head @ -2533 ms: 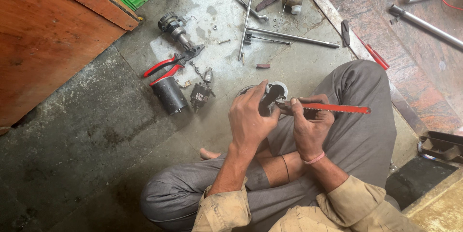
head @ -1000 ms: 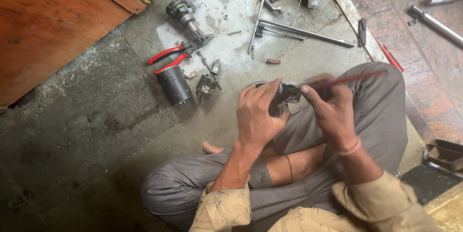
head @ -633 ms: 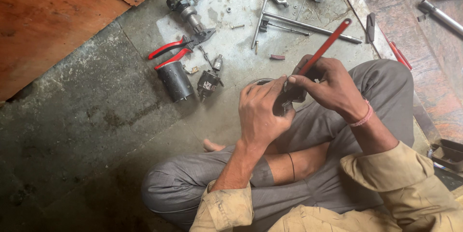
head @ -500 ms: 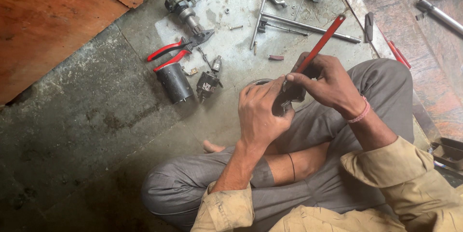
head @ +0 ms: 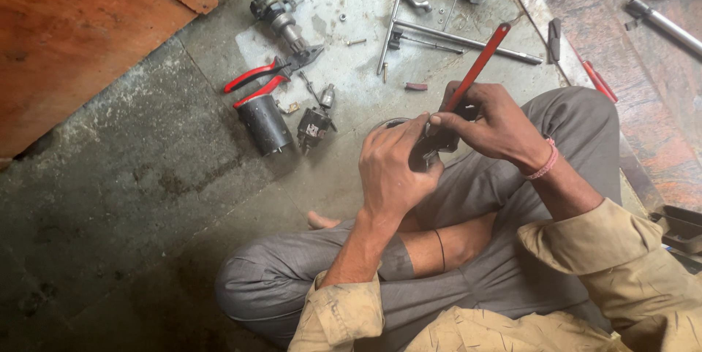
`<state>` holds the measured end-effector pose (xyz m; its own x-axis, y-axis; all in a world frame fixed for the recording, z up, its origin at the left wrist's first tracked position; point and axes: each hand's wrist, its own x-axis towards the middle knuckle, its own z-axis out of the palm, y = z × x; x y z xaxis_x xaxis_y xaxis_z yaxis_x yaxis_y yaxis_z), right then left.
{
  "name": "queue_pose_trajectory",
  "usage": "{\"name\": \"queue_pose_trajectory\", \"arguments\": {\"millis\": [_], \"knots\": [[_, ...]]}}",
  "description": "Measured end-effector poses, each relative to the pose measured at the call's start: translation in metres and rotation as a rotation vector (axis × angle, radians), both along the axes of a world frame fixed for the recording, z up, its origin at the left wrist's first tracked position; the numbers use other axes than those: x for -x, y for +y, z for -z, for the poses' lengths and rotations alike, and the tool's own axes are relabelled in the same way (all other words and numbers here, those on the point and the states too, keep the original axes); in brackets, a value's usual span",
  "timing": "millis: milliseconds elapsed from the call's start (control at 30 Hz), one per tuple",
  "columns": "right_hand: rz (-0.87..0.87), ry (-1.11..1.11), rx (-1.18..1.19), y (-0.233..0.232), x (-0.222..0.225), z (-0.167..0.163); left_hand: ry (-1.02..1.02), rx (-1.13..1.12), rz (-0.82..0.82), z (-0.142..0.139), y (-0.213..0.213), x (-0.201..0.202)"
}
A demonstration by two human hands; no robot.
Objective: The person sits cross-legged on the workshop floor holding a metal engine component in their lap and files its edges and surfaces with a red-handled file, turning the part repeatedly to work different sides. Other tools and disassembled parts lie on the floor around them.
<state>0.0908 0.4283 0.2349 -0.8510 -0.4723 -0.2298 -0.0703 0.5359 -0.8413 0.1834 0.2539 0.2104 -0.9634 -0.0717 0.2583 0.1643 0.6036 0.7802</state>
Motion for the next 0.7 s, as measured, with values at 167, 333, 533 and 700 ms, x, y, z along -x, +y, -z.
{"name": "queue_pose_trajectory", "arguments": {"millis": [167, 333, 533, 700], "knots": [[0.074, -0.021, 0.038, -0.0016, -0.0014, -0.0001, -0.059, -0.008, 0.008, -0.0019, 0.0013, 0.0002], [-0.031, 0.071, -0.027, -0.0028, -0.002, 0.0043, -0.012, -0.007, -0.004, -0.0019, 0.0022, -0.0014], [0.059, -0.069, 0.146, 0.0021, -0.0039, 0.003, -0.021, 0.009, 0.008, -0.001, 0.0015, -0.002], [-0.001, -0.043, 0.099, 0.0053, -0.0024, 0.0008, -0.015, 0.011, -0.003, 0.0003, 0.0032, -0.0023]]}}
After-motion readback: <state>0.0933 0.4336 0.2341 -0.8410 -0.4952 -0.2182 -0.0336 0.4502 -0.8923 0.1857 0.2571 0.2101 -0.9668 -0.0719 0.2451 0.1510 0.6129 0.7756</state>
